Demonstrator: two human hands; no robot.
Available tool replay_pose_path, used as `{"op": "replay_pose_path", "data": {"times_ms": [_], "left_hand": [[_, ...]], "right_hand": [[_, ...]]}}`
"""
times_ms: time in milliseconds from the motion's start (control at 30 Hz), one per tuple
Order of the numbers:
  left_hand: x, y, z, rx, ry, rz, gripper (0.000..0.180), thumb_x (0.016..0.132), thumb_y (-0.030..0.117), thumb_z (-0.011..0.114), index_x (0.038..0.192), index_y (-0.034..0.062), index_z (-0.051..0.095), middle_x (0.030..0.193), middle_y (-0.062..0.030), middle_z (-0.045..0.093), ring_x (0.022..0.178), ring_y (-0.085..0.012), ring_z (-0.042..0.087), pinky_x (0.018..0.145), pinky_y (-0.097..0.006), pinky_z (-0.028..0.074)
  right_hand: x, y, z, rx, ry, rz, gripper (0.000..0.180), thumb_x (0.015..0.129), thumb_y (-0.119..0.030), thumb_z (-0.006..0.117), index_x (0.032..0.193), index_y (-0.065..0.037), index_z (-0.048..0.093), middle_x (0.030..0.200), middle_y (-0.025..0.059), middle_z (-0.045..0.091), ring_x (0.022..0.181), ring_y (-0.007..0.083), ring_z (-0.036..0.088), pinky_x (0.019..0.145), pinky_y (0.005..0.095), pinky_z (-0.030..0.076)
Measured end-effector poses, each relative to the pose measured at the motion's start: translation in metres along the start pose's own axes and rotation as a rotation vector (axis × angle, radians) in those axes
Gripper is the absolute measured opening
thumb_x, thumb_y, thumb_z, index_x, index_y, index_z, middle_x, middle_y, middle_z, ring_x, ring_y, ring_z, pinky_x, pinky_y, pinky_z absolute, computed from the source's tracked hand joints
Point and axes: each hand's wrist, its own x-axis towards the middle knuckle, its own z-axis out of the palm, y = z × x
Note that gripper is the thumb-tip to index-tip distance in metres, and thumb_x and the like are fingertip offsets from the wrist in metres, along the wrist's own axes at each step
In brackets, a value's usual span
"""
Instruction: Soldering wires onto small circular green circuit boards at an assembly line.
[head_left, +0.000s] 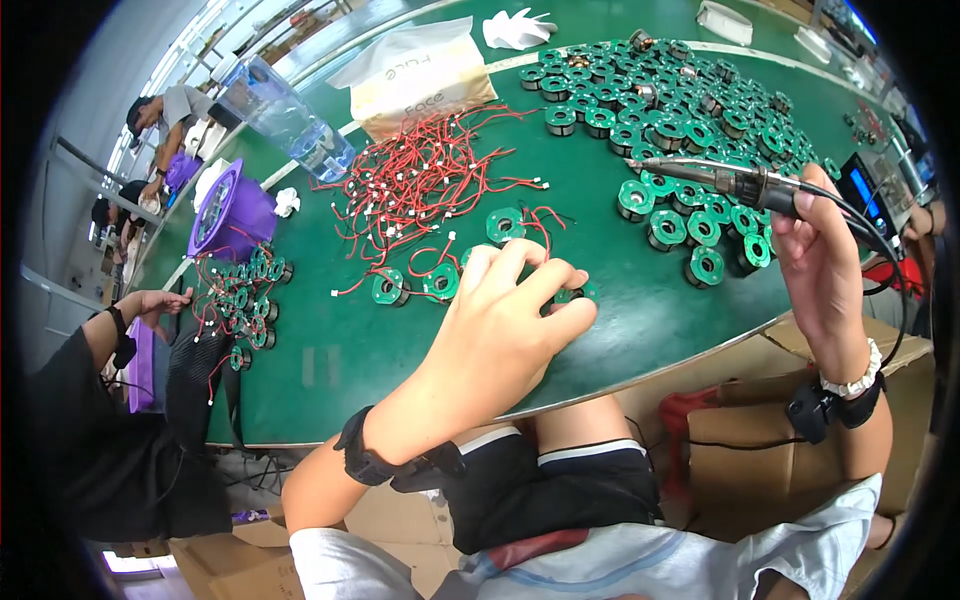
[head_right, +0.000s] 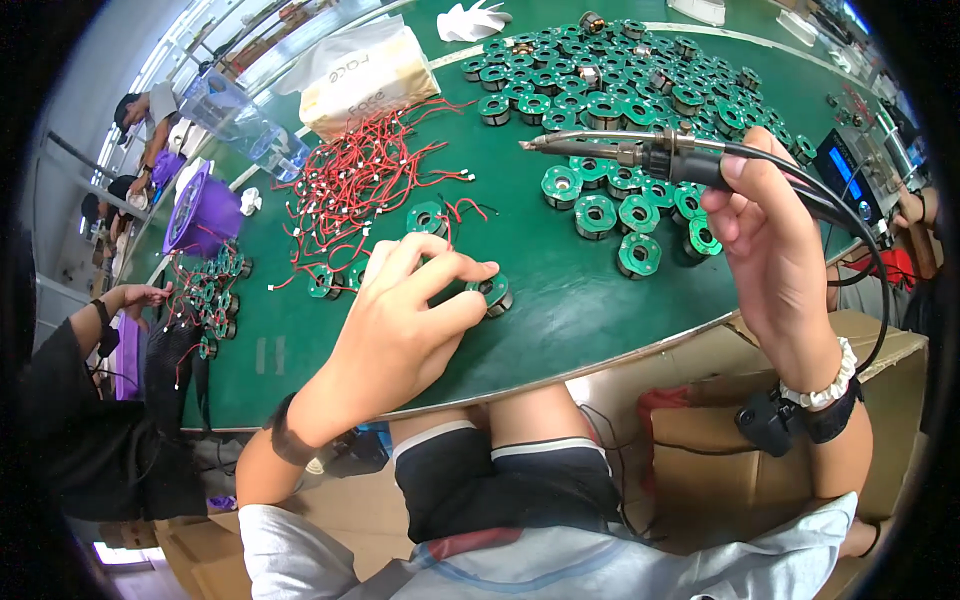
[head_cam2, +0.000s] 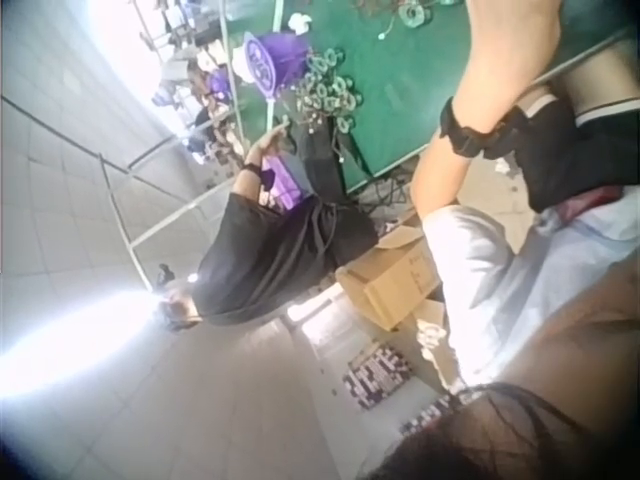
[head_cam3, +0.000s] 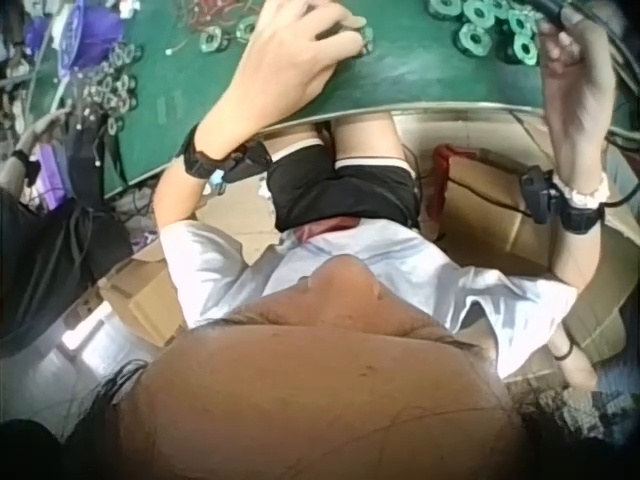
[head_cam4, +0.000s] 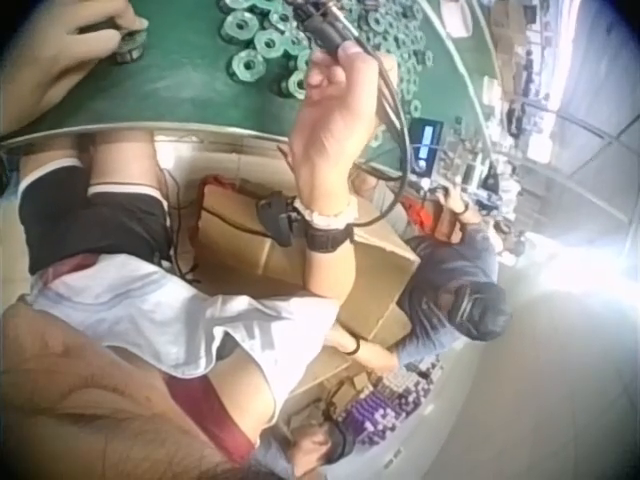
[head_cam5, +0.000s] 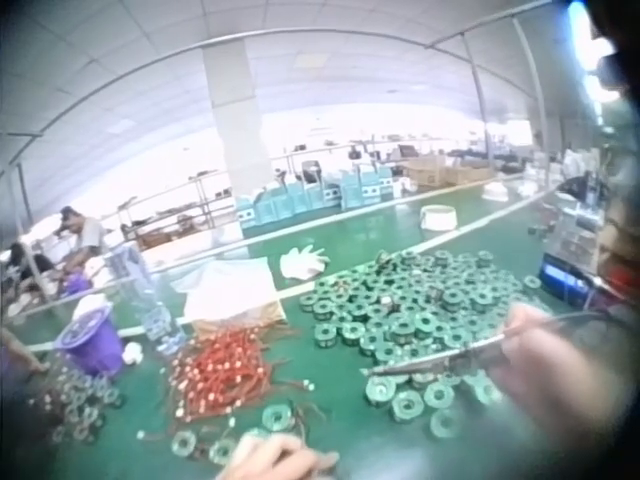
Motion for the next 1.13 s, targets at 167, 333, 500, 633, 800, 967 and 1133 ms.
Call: {"op": "replay_pose_path", "data": {"times_ms": [167,333,500,633,800,967,1133], "left_hand": [[0.001,0.002,-0.001,-0.079,0.02,-0.115,0.025,0.059,0.011,0.068,0.077,0.0063,0.052,0.105,-0.0111,0.047,0.083,-0.0245,0.047,0.067,-0.033,0.039],[-0.021,0.011,-0.01,-0.178,0.083,-0.247,0.056,0.053,0.014,0.074,0.101,0.0047,0.048,0.106,-0.0135,0.044,0.088,-0.0291,0.047,0.072,-0.037,0.04],[-0.042,0.001,-0.013,-0.212,0.184,-0.316,0.032,0.061,0.005,0.067,0.089,0.0006,0.053,0.088,-0.0108,0.052,0.076,-0.0263,0.051,0.063,-0.033,0.042],[-0.042,0.001,-0.004,-0.252,0.163,-0.339,0.017,0.064,0.002,0.065,0.079,0.0014,0.056,0.074,-0.007,0.053,0.07,-0.0237,0.05,0.059,-0.033,0.041],[-0.045,0.002,-0.003,-0.28,0.111,-0.326,0.017,0.064,0.005,0.066,0.078,0.0023,0.056,0.07,-0.0067,0.051,0.066,-0.0228,0.048,0.058,-0.032,0.041],[-0.048,0.005,-0.004,-0.321,0.129,-0.34,0.014,0.065,0.002,0.063,0.078,0.0028,0.056,0.072,-0.0066,0.051,0.064,-0.0214,0.048,0.056,-0.031,0.041],[-0.051,0.004,-0.003,-0.323,0.083,-0.359,0.017,0.065,0.003,0.063,0.081,0.0038,0.058,0.074,-0.0077,0.051,0.064,-0.0209,0.049,0.056,-0.03,0.042]], "right_hand": [[-0.006,-0.001,0.004,0.028,-0.003,-0.067,0.013,0.075,-0.016,0.055,0.074,-0.012,0.043,0.067,-0.0031,0.049,0.056,0.0019,0.047,0.047,0.0143,0.033],[-0.015,0.004,0.011,0.028,-0.051,-0.12,0.012,0.074,-0.01,0.055,0.074,-0.009,0.042,0.068,-0.0004,0.048,0.054,0.0053,0.047,0.045,0.0155,0.034],[-0.023,0.006,0.015,-0.031,-0.119,-0.042,0.014,0.074,-0.011,0.056,0.075,-0.009,0.042,0.068,-0.0003,0.046,0.052,0.0045,0.046,0.043,0.0152,0.034],[-0.027,0.007,0.018,-0.056,-0.129,-0.013,0.016,0.073,-0.011,0.057,0.074,-0.009,0.041,0.066,-0.0003,0.046,0.05,0.0044,0.046,0.04,0.0151,0.034],[-0.035,0.012,0.019,-0.086,-0.151,0.008,0.018,0.071,-0.007,0.058,0.073,-0.01,0.041,0.063,-0.0001,0.047,0.045,0.0047,0.046,0.038,0.0151,0.035],[-0.036,0.017,0.017,-0.092,-0.189,0.024,0.019,0.07,-0.004,0.059,0.075,-0.009,0.042,0.066,0.0006,0.048,0.049,0.0053,0.049,0.038,0.0143,0.037],[-0.032,0.021,0.015,-0.079,-0.189,0.039,0.019,0.07,-0.004,0.059,0.076,-0.009,0.042,0.067,0.0016,0.048,0.05,0.006,0.051,0.039,0.0145,0.039]]}}
